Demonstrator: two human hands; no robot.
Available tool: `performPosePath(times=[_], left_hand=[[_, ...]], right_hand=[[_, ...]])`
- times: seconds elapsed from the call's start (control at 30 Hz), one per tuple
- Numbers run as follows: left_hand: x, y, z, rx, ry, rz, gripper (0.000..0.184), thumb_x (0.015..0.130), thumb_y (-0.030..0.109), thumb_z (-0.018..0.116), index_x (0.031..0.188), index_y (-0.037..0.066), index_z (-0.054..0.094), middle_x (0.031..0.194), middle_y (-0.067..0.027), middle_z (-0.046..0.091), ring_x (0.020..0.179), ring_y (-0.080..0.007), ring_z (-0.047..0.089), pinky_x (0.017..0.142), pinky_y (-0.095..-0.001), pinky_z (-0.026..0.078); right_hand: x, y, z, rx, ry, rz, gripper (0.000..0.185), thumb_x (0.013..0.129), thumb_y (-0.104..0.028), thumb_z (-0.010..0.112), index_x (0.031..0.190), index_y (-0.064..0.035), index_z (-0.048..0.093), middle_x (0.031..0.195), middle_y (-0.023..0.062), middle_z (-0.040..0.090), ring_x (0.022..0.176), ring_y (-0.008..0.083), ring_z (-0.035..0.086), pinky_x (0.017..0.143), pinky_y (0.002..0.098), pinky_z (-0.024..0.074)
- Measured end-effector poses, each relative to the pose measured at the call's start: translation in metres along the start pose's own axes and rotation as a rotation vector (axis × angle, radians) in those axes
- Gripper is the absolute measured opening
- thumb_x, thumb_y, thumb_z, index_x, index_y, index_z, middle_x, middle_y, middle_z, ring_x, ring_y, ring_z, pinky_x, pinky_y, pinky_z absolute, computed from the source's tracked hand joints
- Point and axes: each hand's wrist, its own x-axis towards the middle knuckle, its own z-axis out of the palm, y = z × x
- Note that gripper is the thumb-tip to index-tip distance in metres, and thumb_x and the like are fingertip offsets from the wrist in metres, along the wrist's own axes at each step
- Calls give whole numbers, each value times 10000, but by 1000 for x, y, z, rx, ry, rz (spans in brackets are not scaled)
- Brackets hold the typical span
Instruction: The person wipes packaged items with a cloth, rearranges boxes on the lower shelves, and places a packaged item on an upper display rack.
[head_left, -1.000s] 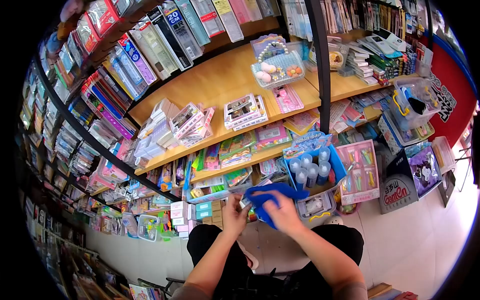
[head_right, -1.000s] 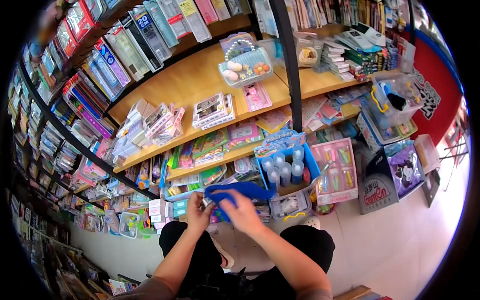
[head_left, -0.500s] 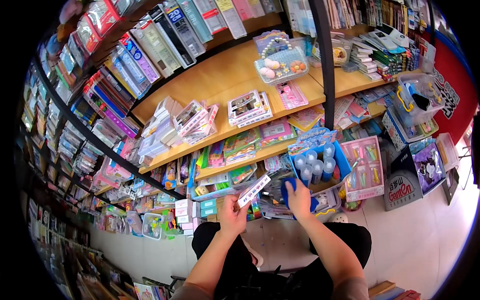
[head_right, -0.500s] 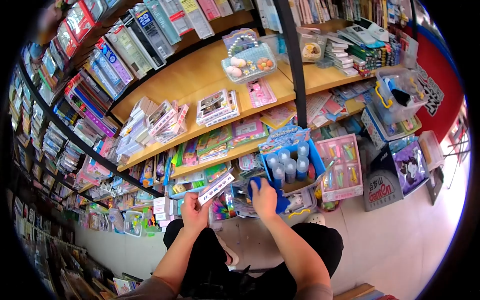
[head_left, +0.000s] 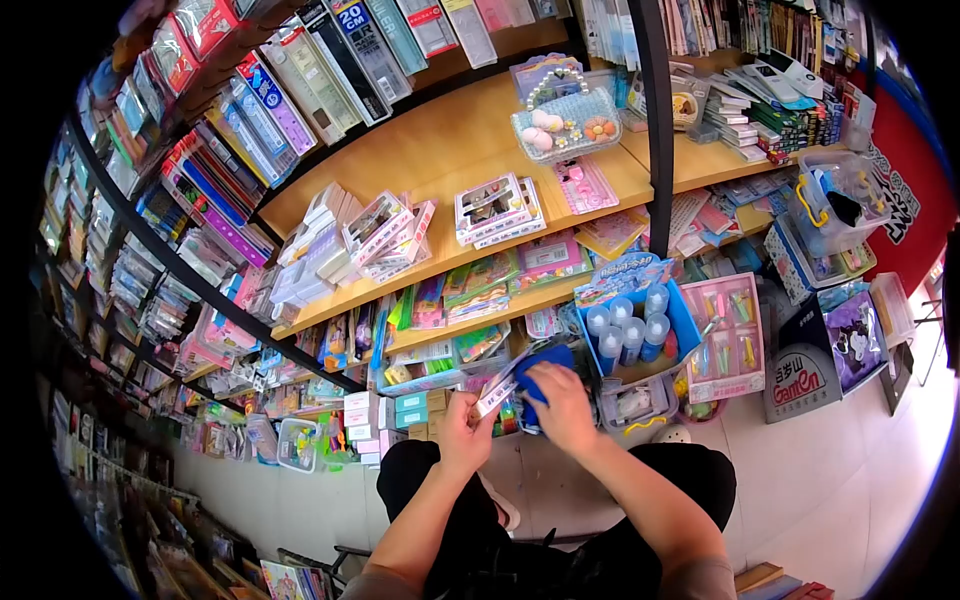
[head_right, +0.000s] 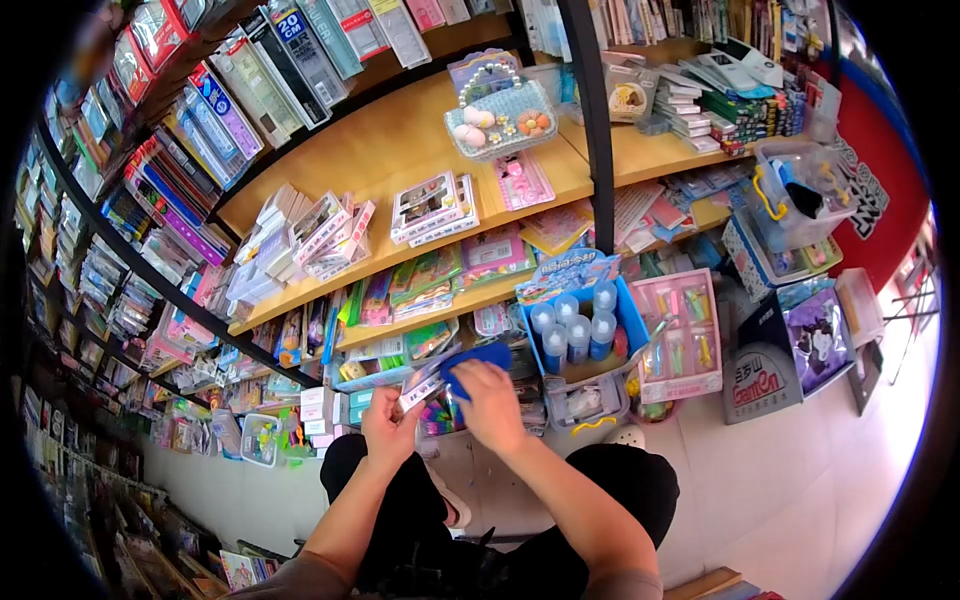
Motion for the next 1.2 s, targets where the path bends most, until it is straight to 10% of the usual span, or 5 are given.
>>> performPosePath(times=[0.2, 0.43, 0.8, 0.93, 1.2], left_hand=[[7, -6, -8, -88, 103, 102, 242, 775, 42, 677, 805, 21, 437, 588, -7, 519, 504, -15, 410, 436, -190, 322], [3, -10, 4, -62, -27, -28, 256, 758, -13, 662, 847, 36, 427, 689, -32, 535, 587, -28, 449, 496, -179, 344], [13, -8, -5, -605, -4, -198, 251, 780, -84, 589, 919, 31, 414, 896, -51, 581, 790, -71, 553, 701, -205, 447], [18, -18, -11, -614, -69, -178, 286, 793, -98, 563, 1030, 10, 446, 952, -65, 593, 852, -88, 564, 740, -214, 447], [3, -25, 19, -140, -325, -108, 334, 793, -24, 597, 1121, -20, 536, 922, -13, 612, 856, -58, 520, 766, -206, 422]], right_hand=[[-10, 43, 11, 64, 159, 651, 267, 856, -235, 555, 896, 29, 560, 784, 267, 580, 794, 412, 563, 677, 436, 448], [5, -40, -15, 320, -22, -45, 349, 715, -76, 636, 1052, -24, 563, 1050, 123, 549, 1003, 261, 512, 895, 354, 376], [-12, 36, 12, 31, 112, 539, 207, 817, -195, 574, 858, 8, 566, 845, 223, 589, 767, 421, 550, 650, 453, 446], [4, 38, -4, 708, 343, 840, 202, 891, -195, 532, 884, 4, 565, 724, 65, 580, 655, 114, 513, 608, 286, 436], [7, -14, 5, 459, -126, 127, 232, 783, -98, 614, 970, 15, 537, 912, 156, 551, 875, 312, 541, 779, 346, 435]])
